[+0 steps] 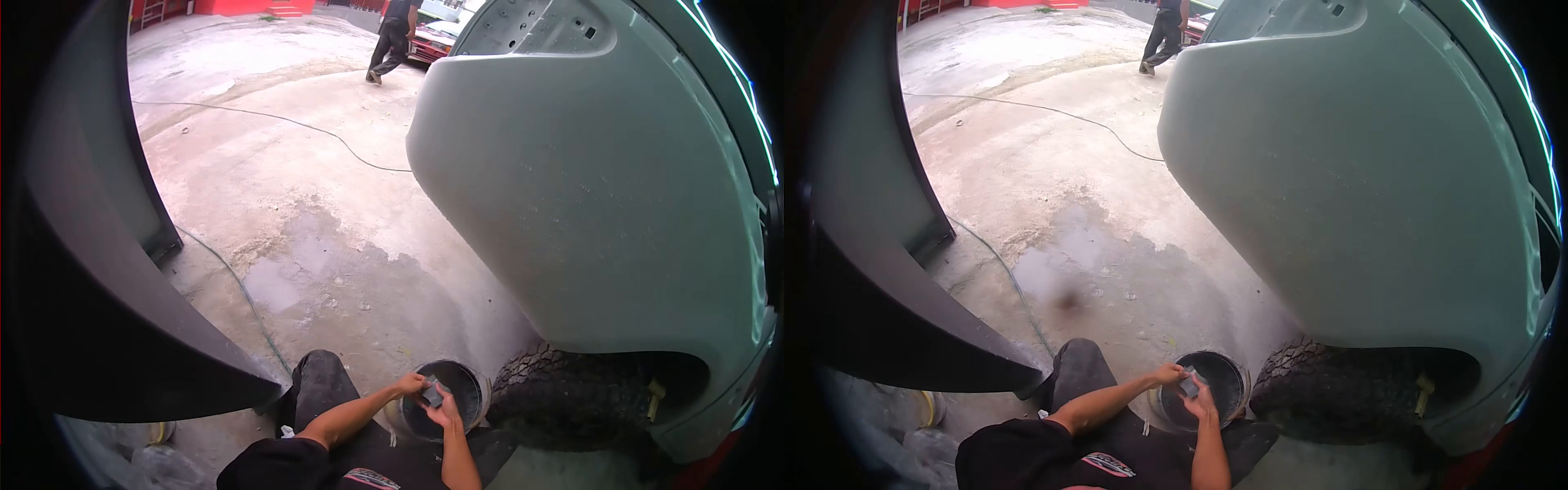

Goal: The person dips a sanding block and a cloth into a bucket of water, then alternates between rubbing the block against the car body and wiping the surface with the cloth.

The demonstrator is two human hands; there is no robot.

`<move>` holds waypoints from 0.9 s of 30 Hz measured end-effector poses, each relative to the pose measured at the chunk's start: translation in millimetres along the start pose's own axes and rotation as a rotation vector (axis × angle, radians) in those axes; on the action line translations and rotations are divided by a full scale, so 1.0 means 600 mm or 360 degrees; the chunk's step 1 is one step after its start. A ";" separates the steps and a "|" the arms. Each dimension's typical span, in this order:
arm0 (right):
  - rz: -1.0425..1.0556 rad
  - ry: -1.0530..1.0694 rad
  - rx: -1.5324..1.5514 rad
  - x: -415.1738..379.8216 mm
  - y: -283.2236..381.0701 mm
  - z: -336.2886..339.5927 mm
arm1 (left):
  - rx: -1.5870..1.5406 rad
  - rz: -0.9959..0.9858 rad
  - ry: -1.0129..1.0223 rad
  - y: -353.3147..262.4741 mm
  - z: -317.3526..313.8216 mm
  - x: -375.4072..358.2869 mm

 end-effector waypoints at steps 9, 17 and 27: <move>0.0005 -0.0264 -0.0067 -0.014 -0.006 0.025 | 0.0719 -0.0334 -0.0449 0.000 0.039 -0.057; -0.0076 -0.0616 0.0143 -0.024 0.015 0.072 | 0.1204 -0.0170 -0.0506 0.035 0.066 -0.046; -0.0041 -0.0694 0.0215 0.020 0.027 0.125 | 0.1257 0.0076 -0.0736 -0.022 -0.006 -0.095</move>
Point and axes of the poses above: each hand's wrist, its own x-axis towards the middle knuckle, its own z-axis out of the back of the hand, y = z × x, the point moved 1 cm from there along x, towards the middle knuckle, and after that the axes turned 5 degrees about x, right-handed, at the moved point
